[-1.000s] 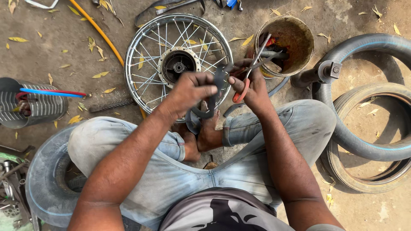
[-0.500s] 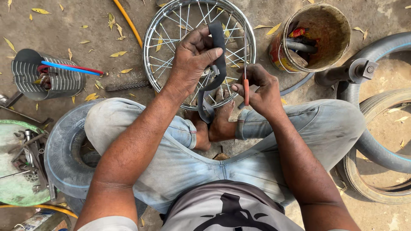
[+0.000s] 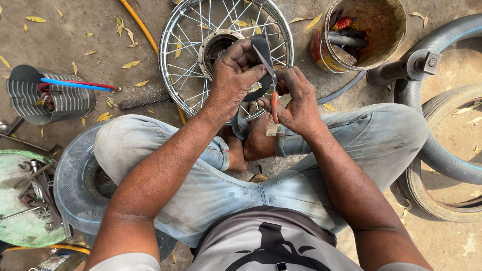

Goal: The person sits on the ground and works on a bicycle wheel rim. They use a hammer to tap a rubber strip around the rim, then apply a substance from a small packet to the strip. Finally, they wrap a long rubber strip around the rim and hammer it into place.

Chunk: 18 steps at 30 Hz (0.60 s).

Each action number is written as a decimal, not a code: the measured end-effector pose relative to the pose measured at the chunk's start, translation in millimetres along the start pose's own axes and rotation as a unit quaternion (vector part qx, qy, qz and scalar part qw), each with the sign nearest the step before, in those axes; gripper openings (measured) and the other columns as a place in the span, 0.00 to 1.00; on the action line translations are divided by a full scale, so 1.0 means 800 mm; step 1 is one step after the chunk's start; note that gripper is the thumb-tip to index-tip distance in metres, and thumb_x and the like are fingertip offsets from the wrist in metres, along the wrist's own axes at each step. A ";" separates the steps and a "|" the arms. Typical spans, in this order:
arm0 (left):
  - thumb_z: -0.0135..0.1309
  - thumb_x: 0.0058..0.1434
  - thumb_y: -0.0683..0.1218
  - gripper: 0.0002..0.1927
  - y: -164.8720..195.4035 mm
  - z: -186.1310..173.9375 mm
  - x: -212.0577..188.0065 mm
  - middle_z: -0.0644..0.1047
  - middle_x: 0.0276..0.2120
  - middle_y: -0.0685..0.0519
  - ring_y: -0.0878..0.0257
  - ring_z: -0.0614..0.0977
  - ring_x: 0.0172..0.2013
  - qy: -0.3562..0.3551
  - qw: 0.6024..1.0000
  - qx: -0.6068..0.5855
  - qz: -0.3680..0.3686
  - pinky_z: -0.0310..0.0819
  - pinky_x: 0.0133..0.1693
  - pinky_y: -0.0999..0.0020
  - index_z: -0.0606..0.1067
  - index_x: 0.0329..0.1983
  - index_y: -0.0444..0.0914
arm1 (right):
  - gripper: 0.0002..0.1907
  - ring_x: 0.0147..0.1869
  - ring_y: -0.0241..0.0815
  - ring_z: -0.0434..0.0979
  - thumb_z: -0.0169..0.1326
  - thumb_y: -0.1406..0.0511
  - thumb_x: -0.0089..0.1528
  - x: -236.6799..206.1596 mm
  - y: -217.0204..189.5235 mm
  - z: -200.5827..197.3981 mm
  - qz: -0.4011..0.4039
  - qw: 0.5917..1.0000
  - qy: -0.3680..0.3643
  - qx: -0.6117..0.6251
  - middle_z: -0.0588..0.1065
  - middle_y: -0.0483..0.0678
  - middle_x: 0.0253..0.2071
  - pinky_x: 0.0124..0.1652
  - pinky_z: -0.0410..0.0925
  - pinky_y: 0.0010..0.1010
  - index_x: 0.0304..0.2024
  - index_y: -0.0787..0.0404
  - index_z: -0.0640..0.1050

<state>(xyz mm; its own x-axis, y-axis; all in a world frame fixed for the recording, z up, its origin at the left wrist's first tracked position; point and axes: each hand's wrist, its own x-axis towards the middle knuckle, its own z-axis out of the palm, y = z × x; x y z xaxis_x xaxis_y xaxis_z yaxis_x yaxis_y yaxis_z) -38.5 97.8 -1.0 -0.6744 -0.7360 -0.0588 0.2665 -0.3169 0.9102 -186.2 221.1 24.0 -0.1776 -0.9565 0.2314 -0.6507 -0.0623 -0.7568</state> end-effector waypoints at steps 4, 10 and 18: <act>0.61 0.65 0.35 0.21 0.003 -0.004 -0.001 0.81 0.46 0.51 0.67 0.84 0.49 0.011 1.000 0.003 0.016 0.84 0.55 0.69 0.72 0.61 0.37 | 0.27 0.35 0.40 0.73 0.73 0.53 0.59 -0.001 0.000 0.003 -0.007 1.000 0.005 -0.002 0.69 0.47 0.33 0.34 0.68 0.34 0.47 0.64 0.75; 0.62 0.65 0.36 0.21 -0.006 0.001 -0.002 0.81 0.42 0.51 0.68 0.83 0.45 0.021 0.998 0.062 -0.021 0.84 0.51 0.71 0.72 0.60 0.36 | 0.30 0.39 0.44 0.73 0.71 0.54 0.59 0.000 -0.003 -0.005 -0.049 0.998 0.016 -0.023 0.69 0.51 0.38 0.38 0.69 0.35 0.51 0.66 0.73; 0.59 0.66 0.36 0.21 -0.001 -0.002 0.001 0.79 0.50 0.50 0.67 0.81 0.51 0.037 0.997 -0.067 0.006 0.80 0.57 0.69 0.72 0.62 0.35 | 0.28 0.34 0.43 0.74 0.70 0.50 0.60 -0.013 0.011 0.013 0.053 0.998 -0.021 -0.006 0.70 0.48 0.36 0.35 0.69 0.36 0.50 0.61 0.75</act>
